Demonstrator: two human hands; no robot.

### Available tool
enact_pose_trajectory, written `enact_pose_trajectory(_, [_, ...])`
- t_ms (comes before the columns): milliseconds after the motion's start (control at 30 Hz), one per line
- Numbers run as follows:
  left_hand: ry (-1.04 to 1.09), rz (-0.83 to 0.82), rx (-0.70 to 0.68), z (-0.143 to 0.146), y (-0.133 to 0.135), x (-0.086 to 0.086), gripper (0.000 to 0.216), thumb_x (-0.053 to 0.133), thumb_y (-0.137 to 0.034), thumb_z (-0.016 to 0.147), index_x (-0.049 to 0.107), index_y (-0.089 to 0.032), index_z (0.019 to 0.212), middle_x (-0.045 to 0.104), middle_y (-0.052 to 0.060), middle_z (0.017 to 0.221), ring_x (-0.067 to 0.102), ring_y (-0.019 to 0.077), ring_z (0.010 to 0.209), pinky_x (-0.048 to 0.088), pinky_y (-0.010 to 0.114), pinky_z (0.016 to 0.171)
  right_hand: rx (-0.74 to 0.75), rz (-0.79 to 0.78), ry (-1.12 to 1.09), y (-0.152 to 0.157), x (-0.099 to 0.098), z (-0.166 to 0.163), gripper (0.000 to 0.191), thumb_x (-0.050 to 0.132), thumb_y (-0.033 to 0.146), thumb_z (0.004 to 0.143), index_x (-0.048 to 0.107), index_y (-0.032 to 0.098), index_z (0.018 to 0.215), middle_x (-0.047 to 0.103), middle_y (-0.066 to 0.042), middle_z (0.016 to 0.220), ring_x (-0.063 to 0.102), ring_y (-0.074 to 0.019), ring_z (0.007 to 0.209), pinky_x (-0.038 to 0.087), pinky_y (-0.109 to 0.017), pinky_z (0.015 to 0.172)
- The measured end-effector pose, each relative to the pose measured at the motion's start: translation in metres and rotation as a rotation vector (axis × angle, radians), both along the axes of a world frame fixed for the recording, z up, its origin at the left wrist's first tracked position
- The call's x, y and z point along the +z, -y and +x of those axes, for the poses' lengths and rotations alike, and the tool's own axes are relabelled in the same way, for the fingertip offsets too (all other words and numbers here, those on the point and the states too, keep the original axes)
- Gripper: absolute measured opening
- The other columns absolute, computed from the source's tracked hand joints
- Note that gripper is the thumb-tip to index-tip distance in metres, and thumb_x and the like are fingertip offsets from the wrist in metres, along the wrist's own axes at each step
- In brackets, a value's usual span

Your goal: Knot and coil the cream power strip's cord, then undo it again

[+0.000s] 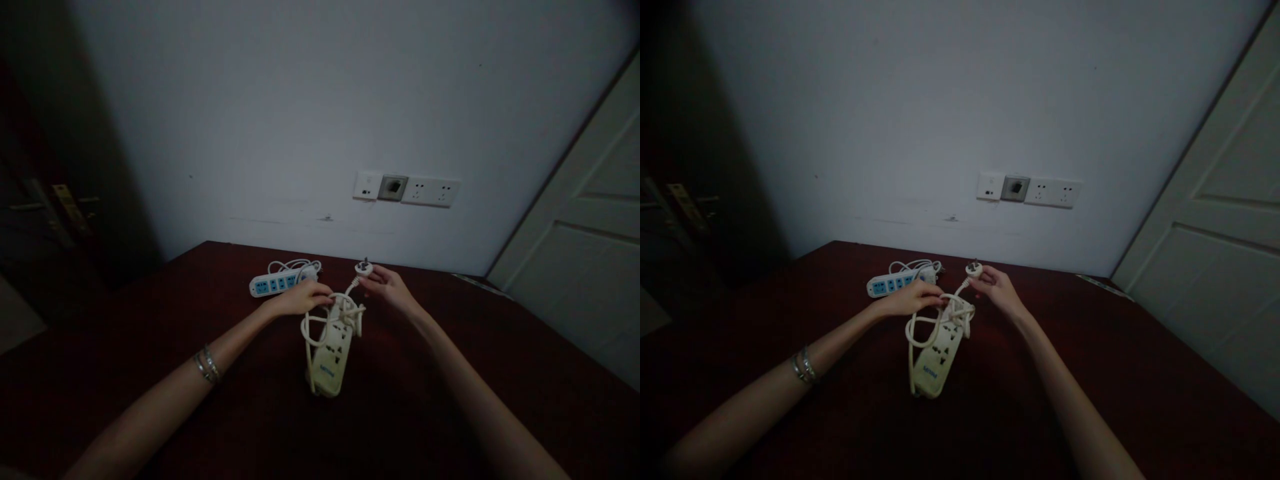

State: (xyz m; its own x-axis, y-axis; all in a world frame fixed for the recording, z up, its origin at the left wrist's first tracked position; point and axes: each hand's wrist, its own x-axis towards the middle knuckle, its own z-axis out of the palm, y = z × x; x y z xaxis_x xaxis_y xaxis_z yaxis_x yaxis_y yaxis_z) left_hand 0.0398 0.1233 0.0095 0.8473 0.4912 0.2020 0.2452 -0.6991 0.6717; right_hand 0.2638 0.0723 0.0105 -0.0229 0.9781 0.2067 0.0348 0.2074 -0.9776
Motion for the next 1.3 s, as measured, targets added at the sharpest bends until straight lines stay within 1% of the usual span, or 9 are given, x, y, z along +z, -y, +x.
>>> enact_pose_trajectory(233, [0.092, 0.104, 0.111, 0.002, -0.003, -0.006, 0.023, 0.045, -0.026, 0.086, 0.063, -0.012, 0.084, 0.060, 0.002, 0.074, 0.052, 0.0117, 0.069, 0.040, 0.022, 0.064, 0.275, -0.137, 0.009, 0.002, -0.007, -0.018, 0.030, 0.071, 0.026, 0.064, 0.064, 0.013, 0.090, 0.067, -0.005, 0.082, 0.059, -0.0137, 0.070, 0.043, -0.026, 0.063])
enact_pose_trajectory(400, [0.099, 0.141, 0.114, 0.002, -0.003, -0.004, 0.022, 0.044, -0.025, 0.086, 0.062, -0.013, 0.083, 0.061, 0.002, 0.075, 0.053, 0.0124, 0.071, 0.040, 0.023, 0.067, 0.348, -0.277, -0.093, 0.004, -0.009, -0.019, 0.025, 0.068, 0.022, 0.065, 0.062, 0.013, 0.088, 0.066, -0.005, 0.078, 0.061, -0.0137, 0.067, 0.046, -0.026, 0.062])
enact_pose_trajectory(567, [0.112, 0.099, 0.166, 0.003, -0.004, -0.007, 0.019, 0.044, -0.022, 0.085, 0.061, -0.013, 0.082, 0.061, 0.003, 0.078, 0.054, 0.0135, 0.074, 0.042, 0.025, 0.069, 0.371, -0.319, -0.207, 0.007, -0.009, -0.031, 0.028, 0.067, 0.026, 0.066, 0.063, 0.011, 0.089, 0.066, -0.008, 0.074, 0.062, -0.0146, 0.065, 0.046, -0.024, 0.057])
enact_pose_trajectory(667, [0.186, -0.002, 0.193, 0.004, -0.008, -0.014, 0.019, 0.045, -0.021, 0.083, 0.056, -0.014, 0.098, 0.062, 0.003, 0.079, 0.056, 0.0138, 0.072, 0.043, 0.025, 0.066, 0.315, -0.340, -0.174, 0.009, -0.005, -0.040, 0.025, 0.065, 0.031, 0.067, 0.064, 0.011, 0.082, 0.064, -0.006, 0.066, 0.060, -0.0127, 0.059, 0.043, -0.022, 0.055])
enact_pose_trajectory(767, [0.245, -0.085, 0.211, 0.005, -0.010, -0.020, 0.034, 0.046, -0.021, 0.082, 0.045, -0.016, 0.115, 0.062, 0.002, 0.077, 0.058, 0.0143, 0.070, 0.043, 0.026, 0.064, 0.215, -0.325, 0.015, 0.008, 0.001, -0.042, 0.026, 0.062, 0.037, 0.070, 0.063, 0.011, 0.071, 0.062, -0.004, 0.061, 0.054, -0.0098, 0.053, 0.040, -0.022, 0.054])
enact_pose_trajectory(933, [0.248, -0.104, 0.240, 0.005, -0.010, -0.021, 0.031, 0.045, -0.022, 0.083, 0.045, -0.016, 0.113, 0.062, 0.002, 0.075, 0.058, 0.0147, 0.068, 0.043, 0.026, 0.063, -0.078, -0.119, 0.607, 0.016, 0.015, -0.041, 0.039, 0.051, 0.043, 0.078, 0.060, 0.013, 0.056, 0.051, -0.001, 0.048, 0.040, -0.0081, 0.043, 0.028, -0.023, 0.045])
enact_pose_trajectory(1067, [0.248, -0.108, 0.260, 0.004, -0.009, -0.019, 0.027, 0.046, -0.023, 0.083, 0.046, -0.016, 0.109, 0.061, 0.002, 0.075, 0.058, 0.0146, 0.069, 0.043, 0.026, 0.063, -0.101, 0.023, 0.945, 0.033, 0.025, -0.052, 0.043, 0.052, 0.053, 0.076, 0.058, 0.016, 0.054, 0.052, -0.002, 0.050, 0.041, -0.0098, 0.045, 0.023, -0.024, 0.045])
enact_pose_trajectory(1167, [0.247, -0.131, 0.244, 0.004, -0.009, -0.019, 0.028, 0.045, -0.023, 0.083, 0.045, -0.016, 0.110, 0.062, 0.003, 0.078, 0.059, 0.0148, 0.071, 0.043, 0.026, 0.065, -0.112, 0.105, 1.144, 0.044, 0.029, -0.060, 0.031, 0.057, 0.045, 0.075, 0.059, 0.017, 0.062, 0.058, -0.005, 0.060, 0.047, -0.0121, 0.051, 0.024, -0.025, 0.047])
enact_pose_trajectory(1300, [0.228, -0.091, 0.249, 0.004, -0.006, -0.017, 0.033, 0.045, -0.021, 0.083, 0.043, -0.016, 0.116, 0.061, 0.002, 0.077, 0.058, 0.0141, 0.070, 0.042, 0.026, 0.064, -0.084, 0.178, 1.333, 0.049, 0.032, -0.058, 0.027, 0.046, 0.034, 0.084, 0.062, 0.016, 0.073, 0.061, -0.010, 0.070, 0.053, -0.0151, 0.056, 0.025, -0.026, 0.051])
